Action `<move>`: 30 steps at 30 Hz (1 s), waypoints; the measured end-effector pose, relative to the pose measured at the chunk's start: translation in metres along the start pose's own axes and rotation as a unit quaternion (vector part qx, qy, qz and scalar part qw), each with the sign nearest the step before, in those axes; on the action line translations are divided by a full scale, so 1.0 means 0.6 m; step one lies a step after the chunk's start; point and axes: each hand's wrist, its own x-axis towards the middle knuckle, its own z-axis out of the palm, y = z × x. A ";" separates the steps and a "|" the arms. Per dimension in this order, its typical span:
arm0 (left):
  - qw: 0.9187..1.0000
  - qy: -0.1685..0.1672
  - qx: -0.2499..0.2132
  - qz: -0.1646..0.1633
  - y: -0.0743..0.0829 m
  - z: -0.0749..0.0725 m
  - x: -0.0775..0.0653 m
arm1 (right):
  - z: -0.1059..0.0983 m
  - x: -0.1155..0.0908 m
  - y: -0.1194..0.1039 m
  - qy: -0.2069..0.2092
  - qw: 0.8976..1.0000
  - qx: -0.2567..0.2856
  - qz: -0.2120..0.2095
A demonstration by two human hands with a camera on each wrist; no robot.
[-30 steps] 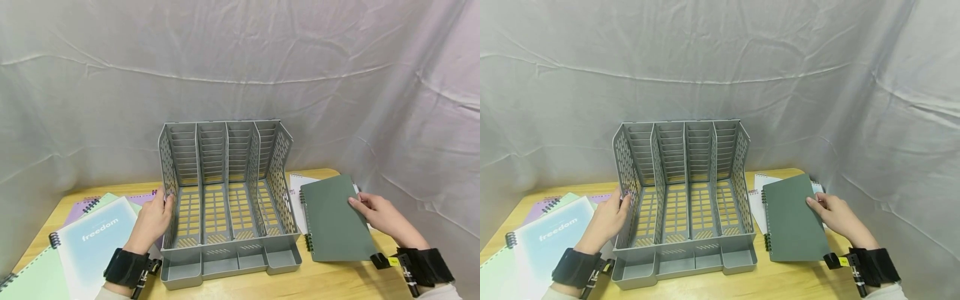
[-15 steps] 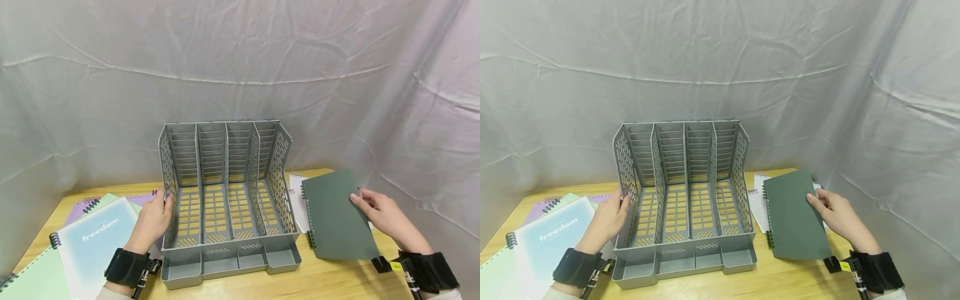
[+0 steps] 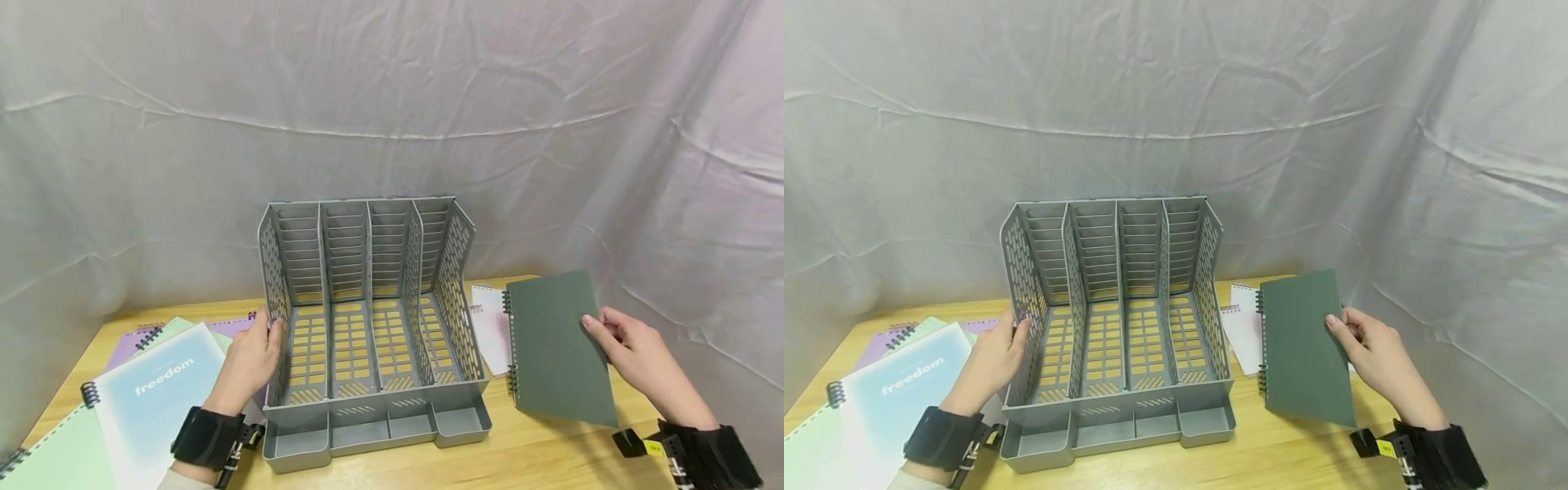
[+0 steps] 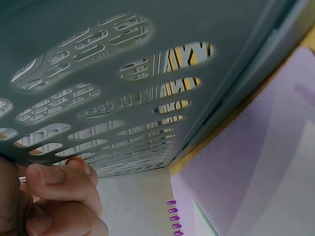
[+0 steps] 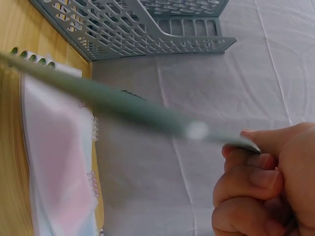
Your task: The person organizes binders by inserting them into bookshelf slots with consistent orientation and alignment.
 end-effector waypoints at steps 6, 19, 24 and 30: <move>1.000 -0.001 -0.001 -0.003 0.000 -0.001 -0.002 | 0.000 -0.004 -0.007 0.028 0.999 -0.008 -0.015; 1.000 -0.006 0.009 0.002 -0.002 -0.001 -0.001 | -0.005 -0.016 -0.028 0.053 0.999 -0.001 -0.005; 1.000 -0.008 0.008 0.001 -0.002 0.000 -0.001 | -0.006 -0.022 -0.038 0.071 0.997 0.012 -0.004; 1.000 -0.010 0.011 -0.001 -0.001 -0.001 -0.001 | -0.007 -0.029 -0.053 0.096 0.995 0.020 -0.007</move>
